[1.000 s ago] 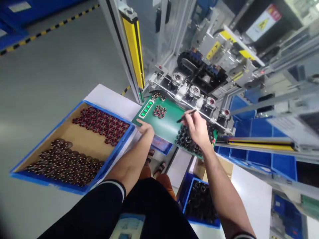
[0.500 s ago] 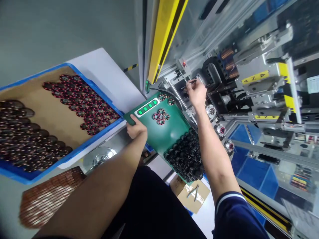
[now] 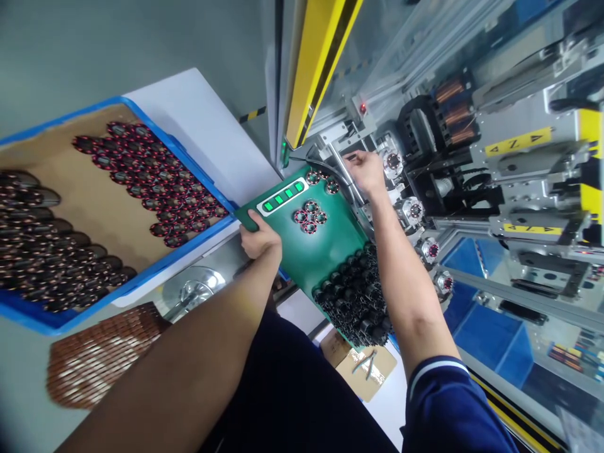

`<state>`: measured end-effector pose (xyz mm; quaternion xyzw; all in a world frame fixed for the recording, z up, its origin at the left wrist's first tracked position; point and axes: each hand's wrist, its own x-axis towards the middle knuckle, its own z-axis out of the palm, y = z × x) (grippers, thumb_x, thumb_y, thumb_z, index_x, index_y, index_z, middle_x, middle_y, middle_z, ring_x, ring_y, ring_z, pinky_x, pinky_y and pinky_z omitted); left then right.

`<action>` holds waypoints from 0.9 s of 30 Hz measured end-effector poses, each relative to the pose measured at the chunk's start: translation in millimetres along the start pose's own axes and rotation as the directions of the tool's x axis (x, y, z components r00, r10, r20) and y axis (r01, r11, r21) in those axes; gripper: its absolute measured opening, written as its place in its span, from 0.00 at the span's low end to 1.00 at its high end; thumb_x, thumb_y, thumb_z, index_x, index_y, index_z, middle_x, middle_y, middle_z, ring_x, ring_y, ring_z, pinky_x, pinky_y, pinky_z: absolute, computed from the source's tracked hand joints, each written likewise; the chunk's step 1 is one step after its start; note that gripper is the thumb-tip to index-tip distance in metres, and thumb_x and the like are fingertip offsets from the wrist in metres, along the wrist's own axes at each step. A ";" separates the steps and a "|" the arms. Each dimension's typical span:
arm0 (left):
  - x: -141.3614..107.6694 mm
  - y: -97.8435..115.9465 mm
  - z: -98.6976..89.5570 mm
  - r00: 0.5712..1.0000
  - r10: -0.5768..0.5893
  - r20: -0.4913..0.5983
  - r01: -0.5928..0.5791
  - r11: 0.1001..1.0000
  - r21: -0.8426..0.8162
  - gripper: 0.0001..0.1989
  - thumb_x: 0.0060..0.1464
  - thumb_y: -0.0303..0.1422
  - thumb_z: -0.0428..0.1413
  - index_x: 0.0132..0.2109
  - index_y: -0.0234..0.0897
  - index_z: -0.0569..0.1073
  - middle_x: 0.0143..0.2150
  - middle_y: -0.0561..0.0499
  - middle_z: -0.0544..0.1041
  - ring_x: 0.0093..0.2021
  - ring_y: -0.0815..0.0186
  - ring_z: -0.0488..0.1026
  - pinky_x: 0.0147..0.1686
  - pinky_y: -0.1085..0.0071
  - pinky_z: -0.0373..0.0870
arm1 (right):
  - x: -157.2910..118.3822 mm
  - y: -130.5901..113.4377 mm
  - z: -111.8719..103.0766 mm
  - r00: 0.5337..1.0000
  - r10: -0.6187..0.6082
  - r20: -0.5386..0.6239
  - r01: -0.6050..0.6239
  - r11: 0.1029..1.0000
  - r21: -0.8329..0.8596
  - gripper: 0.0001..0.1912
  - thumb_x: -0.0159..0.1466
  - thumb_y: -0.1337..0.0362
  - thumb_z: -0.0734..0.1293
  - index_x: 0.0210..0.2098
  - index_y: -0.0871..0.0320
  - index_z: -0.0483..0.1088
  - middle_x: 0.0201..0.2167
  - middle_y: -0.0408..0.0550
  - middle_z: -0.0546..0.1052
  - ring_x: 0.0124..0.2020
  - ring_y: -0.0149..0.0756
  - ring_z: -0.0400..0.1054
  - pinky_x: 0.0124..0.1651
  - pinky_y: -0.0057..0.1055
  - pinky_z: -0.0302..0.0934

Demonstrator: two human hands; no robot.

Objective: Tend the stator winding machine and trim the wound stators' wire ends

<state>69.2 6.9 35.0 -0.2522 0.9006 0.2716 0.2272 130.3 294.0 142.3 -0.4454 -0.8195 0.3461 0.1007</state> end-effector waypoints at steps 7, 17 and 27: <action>-0.2 1.7 -5.5 1.000 -0.014 0.023 0.014 1.000 0.001 0.31 0.81 0.57 0.50 0.64 0.39 0.84 0.52 0.36 0.89 0.55 0.39 0.89 0.54 0.50 0.82 | -129.7 -70.1 -17.2 0.959 -0.070 -0.276 0.078 0.997 0.018 0.24 0.78 0.40 0.71 0.45 0.55 0.82 0.47 0.54 0.88 0.48 0.40 0.82 0.64 0.48 0.78; 1.0 0.6 -3.5 0.999 -0.011 0.038 0.010 0.999 0.032 0.34 0.82 0.59 0.48 0.67 0.36 0.82 0.53 0.32 0.88 0.56 0.39 0.88 0.52 0.51 0.81 | -145.9 41.0 92.8 0.946 0.314 -0.080 -0.290 0.930 0.227 0.37 0.72 0.42 0.73 0.72 0.60 0.75 0.64 0.64 0.87 0.70 0.56 0.81 0.83 0.64 0.64; 1.8 3.6 -10.3 0.991 -0.038 0.127 0.030 0.997 0.065 0.36 0.83 0.58 0.45 0.74 0.33 0.76 0.59 0.26 0.86 0.59 0.36 0.86 0.53 0.49 0.78 | -103.0 57.9 106.1 0.931 0.348 -0.106 -0.277 0.867 0.415 0.40 0.69 0.64 0.72 0.79 0.61 0.65 0.51 0.51 0.92 0.61 0.44 0.86 0.78 0.50 0.72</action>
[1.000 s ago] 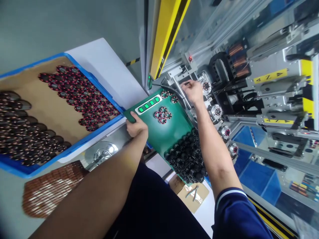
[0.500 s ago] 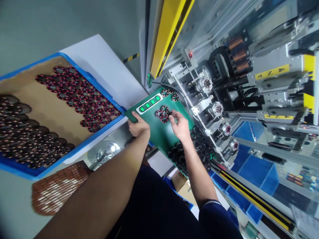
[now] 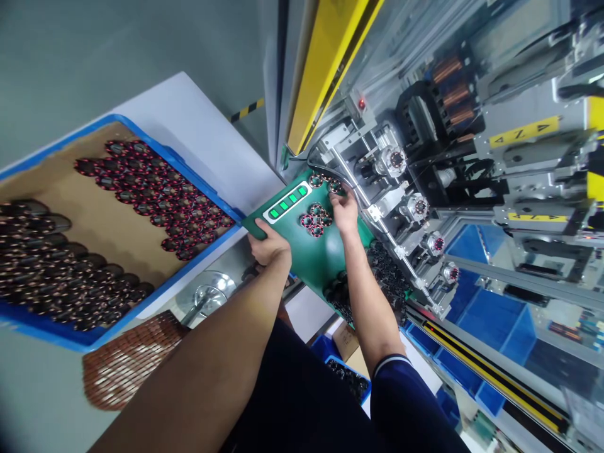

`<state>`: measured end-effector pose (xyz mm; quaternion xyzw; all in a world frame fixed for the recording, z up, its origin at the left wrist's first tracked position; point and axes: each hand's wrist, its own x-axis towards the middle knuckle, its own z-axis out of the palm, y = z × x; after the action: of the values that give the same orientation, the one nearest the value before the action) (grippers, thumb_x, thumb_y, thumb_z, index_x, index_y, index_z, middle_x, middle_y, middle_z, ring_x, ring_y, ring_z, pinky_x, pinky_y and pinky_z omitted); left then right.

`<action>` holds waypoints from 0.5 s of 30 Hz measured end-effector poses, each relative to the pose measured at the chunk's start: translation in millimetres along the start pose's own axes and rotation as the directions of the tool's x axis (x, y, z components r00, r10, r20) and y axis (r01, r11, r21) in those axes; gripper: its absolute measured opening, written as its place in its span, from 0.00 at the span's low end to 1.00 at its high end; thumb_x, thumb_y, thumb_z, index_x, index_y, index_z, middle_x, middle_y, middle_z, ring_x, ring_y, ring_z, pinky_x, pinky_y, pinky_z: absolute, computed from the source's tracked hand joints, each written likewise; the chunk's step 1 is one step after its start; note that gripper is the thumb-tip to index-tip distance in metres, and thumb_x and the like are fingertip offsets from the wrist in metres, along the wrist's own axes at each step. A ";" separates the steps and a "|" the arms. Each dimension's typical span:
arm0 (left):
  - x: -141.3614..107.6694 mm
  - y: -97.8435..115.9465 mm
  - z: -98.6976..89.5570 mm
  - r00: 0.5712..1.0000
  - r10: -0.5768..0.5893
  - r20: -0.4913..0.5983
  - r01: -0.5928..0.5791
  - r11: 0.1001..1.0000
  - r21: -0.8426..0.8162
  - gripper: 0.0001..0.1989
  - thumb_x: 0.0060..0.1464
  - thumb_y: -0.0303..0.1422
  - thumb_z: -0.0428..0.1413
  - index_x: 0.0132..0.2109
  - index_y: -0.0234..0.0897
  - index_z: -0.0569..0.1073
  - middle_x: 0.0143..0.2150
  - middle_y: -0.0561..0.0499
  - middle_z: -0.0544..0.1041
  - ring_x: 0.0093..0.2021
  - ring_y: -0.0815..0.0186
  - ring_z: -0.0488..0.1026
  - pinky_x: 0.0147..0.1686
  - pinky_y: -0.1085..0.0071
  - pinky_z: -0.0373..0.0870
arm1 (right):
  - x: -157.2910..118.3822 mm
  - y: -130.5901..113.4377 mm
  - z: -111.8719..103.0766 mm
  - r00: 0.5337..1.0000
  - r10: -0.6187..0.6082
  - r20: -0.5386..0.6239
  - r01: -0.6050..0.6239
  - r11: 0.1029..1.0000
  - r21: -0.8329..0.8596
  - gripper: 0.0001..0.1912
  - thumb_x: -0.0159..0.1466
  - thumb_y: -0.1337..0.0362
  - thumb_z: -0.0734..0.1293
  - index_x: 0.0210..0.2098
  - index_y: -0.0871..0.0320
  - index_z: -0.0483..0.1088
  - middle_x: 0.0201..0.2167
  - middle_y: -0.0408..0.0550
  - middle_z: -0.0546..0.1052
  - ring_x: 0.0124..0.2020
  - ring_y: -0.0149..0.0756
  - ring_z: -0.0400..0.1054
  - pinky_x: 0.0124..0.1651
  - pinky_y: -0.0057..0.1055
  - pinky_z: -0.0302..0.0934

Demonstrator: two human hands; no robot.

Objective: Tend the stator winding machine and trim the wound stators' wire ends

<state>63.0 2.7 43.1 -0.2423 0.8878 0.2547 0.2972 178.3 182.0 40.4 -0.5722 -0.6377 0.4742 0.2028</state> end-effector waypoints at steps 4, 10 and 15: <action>-0.6 0.6 -1.4 1.000 0.004 0.022 -0.004 1.000 0.031 0.37 0.84 0.58 0.42 0.75 0.34 0.75 0.61 0.26 0.85 0.61 0.36 0.86 0.54 0.48 0.77 | 0.2 -0.1 0.1 0.999 -0.042 0.015 0.043 0.996 -0.080 0.36 0.70 0.61 0.73 0.76 0.59 0.68 0.51 0.51 0.92 0.60 0.45 0.86 0.78 0.52 0.71; 2.1 -4.7 0.4 0.999 0.028 0.038 -0.031 0.997 0.071 0.40 0.84 0.60 0.38 0.72 0.27 0.73 0.58 0.23 0.85 0.58 0.39 0.86 0.47 0.51 0.74 | -11.5 -5.7 -2.6 0.995 -0.095 0.039 0.101 0.974 -0.201 0.41 0.72 0.55 0.74 0.79 0.61 0.63 0.59 0.60 0.89 0.62 0.46 0.85 0.76 0.52 0.73; 2.0 -5.1 1.1 0.999 0.052 0.008 -0.053 0.998 0.035 0.37 0.84 0.57 0.42 0.70 0.30 0.77 0.59 0.26 0.86 0.59 0.40 0.87 0.51 0.52 0.80 | -60.3 -29.5 -11.5 0.978 -0.210 -0.009 0.189 0.899 -0.394 0.40 0.74 0.46 0.72 0.78 0.60 0.68 0.73 0.67 0.80 0.72 0.56 0.78 0.82 0.61 0.66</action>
<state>65.0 -1.0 39.5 -0.2126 0.8970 0.2476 0.2980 187.6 133.8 87.6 -0.5448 -0.7692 0.2992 0.1483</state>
